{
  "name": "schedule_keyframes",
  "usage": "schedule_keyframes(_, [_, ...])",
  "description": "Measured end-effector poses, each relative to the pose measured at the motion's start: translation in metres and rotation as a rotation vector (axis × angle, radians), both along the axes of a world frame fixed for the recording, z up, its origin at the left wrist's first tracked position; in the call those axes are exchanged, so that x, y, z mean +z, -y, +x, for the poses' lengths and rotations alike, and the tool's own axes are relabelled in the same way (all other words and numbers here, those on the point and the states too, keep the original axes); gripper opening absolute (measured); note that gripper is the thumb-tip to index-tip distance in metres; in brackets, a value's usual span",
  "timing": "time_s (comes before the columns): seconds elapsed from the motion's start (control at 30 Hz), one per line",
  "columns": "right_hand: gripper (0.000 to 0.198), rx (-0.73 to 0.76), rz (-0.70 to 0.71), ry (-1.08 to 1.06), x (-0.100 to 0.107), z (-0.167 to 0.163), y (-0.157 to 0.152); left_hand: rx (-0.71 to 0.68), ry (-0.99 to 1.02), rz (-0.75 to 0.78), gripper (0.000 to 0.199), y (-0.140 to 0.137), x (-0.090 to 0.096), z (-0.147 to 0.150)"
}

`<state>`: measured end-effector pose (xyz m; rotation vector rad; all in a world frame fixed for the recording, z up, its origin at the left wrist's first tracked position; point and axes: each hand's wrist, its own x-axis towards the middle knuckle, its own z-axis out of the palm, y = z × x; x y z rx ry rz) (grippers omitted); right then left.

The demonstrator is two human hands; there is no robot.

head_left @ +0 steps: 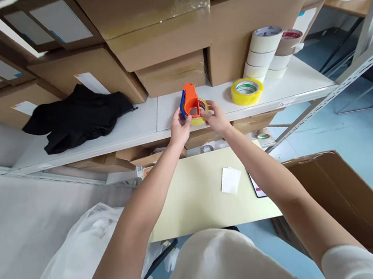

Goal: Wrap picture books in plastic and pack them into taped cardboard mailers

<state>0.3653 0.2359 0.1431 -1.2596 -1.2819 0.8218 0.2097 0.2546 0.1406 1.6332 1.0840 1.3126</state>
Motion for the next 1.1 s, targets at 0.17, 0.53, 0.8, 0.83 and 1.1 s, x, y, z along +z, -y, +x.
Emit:
schedule_keyframes(0.17, [0.057,-0.037,0.020,0.041,-0.010,0.003,0.120,-0.055,-0.010,-0.023,0.061,0.120,-0.006,-0.007])
schedule_keyframes(0.53, [0.057,-0.013,-0.514,-0.014,-0.198,-0.035,0.302,-0.110,-0.017,-0.697,0.060,0.290,-0.184,-0.036])
schedule_keyframes(0.8, [0.053,0.052,-0.586,0.088,-0.247,-0.023,0.300,-0.189,0.001,-0.909,0.063,0.281,-0.234,-0.040])
schedule_keyframes(0.83, [0.053,0.061,-0.580,0.097,-0.251,-0.022,0.300,-0.189,0.019,-0.916,0.062,0.279,-0.237,-0.040])
schedule_keyframes(1.1, [0.048,0.078,-0.584,0.171,-0.271,-0.024,0.302,-0.085,0.043,-0.939,0.060,0.283,-0.258,-0.038])
